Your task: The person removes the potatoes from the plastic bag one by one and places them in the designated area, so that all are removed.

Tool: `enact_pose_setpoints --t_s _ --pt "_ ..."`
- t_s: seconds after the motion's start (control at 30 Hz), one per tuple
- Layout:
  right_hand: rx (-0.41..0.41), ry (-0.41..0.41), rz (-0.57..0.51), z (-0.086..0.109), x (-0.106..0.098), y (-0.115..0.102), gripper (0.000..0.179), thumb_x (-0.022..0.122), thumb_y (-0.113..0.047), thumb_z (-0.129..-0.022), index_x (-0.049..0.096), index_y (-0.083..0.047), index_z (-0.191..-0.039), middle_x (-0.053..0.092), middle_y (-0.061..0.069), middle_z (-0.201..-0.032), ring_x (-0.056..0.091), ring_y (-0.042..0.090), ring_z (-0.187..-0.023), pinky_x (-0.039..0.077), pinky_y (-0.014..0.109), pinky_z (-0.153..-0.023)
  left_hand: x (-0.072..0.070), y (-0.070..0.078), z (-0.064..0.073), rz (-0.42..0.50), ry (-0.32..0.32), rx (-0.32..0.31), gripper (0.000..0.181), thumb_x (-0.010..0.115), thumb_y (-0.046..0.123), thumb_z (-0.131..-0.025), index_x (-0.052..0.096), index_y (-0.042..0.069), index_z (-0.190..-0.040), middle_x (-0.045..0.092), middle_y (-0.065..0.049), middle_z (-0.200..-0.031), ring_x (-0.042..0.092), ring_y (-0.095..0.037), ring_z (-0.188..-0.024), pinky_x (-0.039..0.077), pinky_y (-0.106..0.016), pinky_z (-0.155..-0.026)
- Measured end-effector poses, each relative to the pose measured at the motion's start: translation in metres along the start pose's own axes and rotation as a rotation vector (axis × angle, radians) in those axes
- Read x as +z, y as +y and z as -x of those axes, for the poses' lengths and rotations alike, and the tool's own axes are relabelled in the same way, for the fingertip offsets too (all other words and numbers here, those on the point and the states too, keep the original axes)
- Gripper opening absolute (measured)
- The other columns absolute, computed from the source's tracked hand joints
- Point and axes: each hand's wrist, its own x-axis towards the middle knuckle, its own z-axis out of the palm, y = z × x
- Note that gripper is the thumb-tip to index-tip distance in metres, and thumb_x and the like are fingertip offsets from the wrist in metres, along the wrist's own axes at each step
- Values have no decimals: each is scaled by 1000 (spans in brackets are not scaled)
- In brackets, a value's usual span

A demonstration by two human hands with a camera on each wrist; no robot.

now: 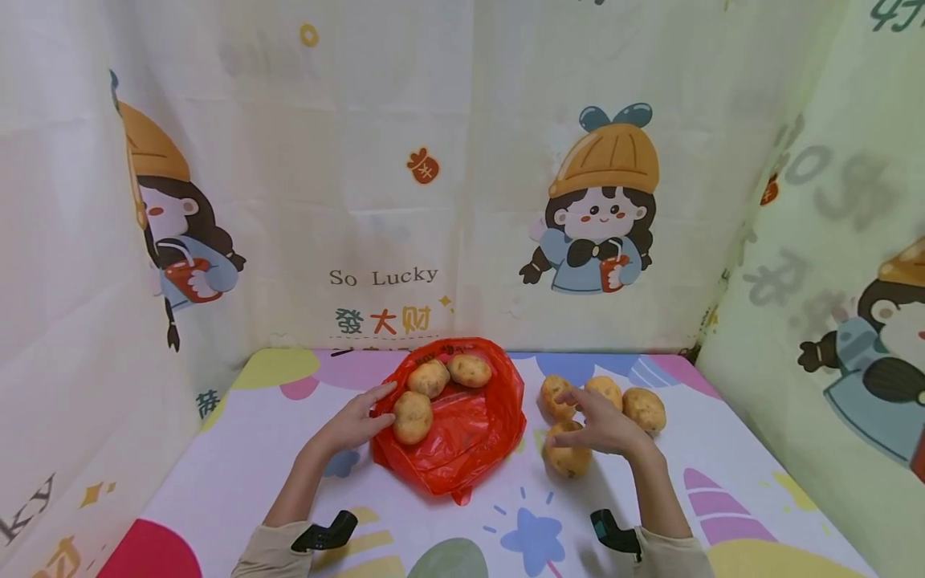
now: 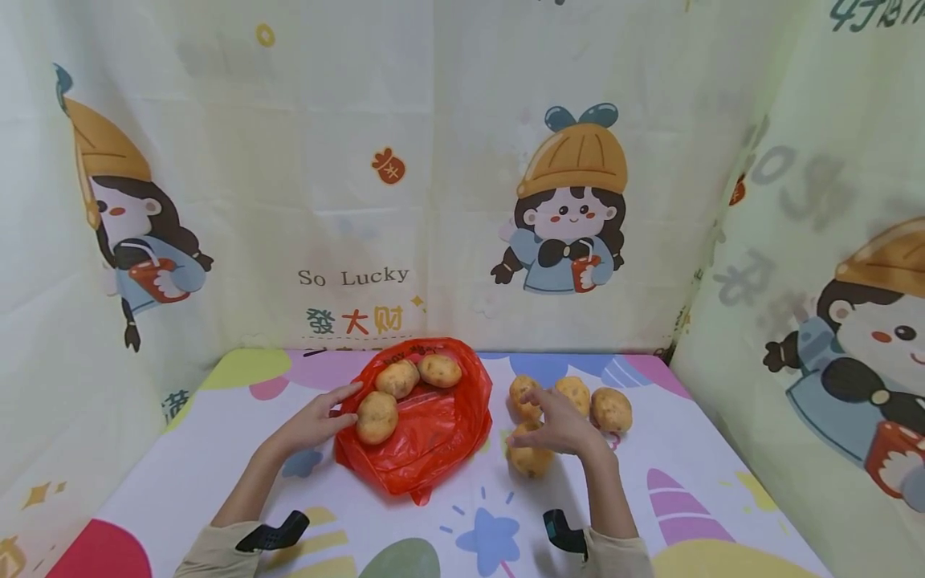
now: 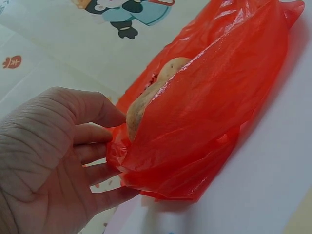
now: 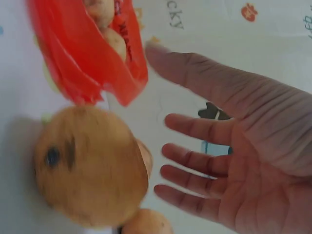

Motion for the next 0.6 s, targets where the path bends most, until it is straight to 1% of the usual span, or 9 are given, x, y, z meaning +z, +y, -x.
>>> enact_pose_setpoints --t_s 0.07,0.17,0.27,0.33,0.4,0.47,0.5,0.6 --pt "-21 23 -23 -1 3 -4 69 90 -35 -76 61 -4 -131 59 17 -130 52 39 -123 58 55 -91 0 0 0 -1 -1 0 64 63 15 -99 39 3 -157 36 -25 -160 31 -48 -148 40 -63 -111" --pt "-48 51 -71 -4 8 -11 69 89 -38 -77 61 -8 -132 59 15 -132 53 38 -125 59 52 -89 0 -1 -1 5 -4 2 64 63 15 -99 38 3 -157 36 -26 -160 30 -48 -148 38 -64 -112" --pt "-120 73 -105 -6 16 -19 65 88 -41 -78 62 -11 -129 60 11 -129 55 37 -122 60 50 -89 1 -2 -1 12 0 1 64 62 15 -99 38 3 -157 36 -26 -160 30 -48 -148 37 -64 -112" --pt "-166 71 -148 -8 23 -26 61 87 -39 -79 62 -12 -128 59 11 -129 54 36 -122 59 50 -91 1 -1 0 18 3 5 63 62 14 -99 39 3 -157 36 -25 -160 30 -48 -149 37 -64 -113" --pt "-199 58 -198 -9 32 -34 59 86 -36 -81 61 -12 -128 58 13 -131 53 36 -123 57 52 -94 1 -1 0 21 3 11 63 62 14 -99 39 3 -157 37 -25 -160 30 -47 -149 37 -64 -113" --pt "-205 40 -247 -11 42 -42 57 85 -33 -82 60 -12 -129 55 15 -135 50 38 -126 57 54 -94 1 0 1 23 4 17 63 62 14 -99 39 3 -156 37 -24 -160 30 -46 -149 37 -63 -113" --pt "-197 33 -272 -12 47 -47 57 85 -33 -82 59 -14 -129 54 15 -137 50 38 -127 57 53 -94 1 0 1 15 3 23 63 62 14 -99 39 2 -156 37 -24 -160 31 -47 -149 37 -63 -113" --pt "-196 4 -307 -16 62 -59 57 86 -36 -82 59 -18 -129 55 11 -137 50 39 -128 58 51 -92 2 0 0 11 5 11 62 63 15 -99 40 3 -156 38 -24 -160 31 -47 -148 37 -64 -113"
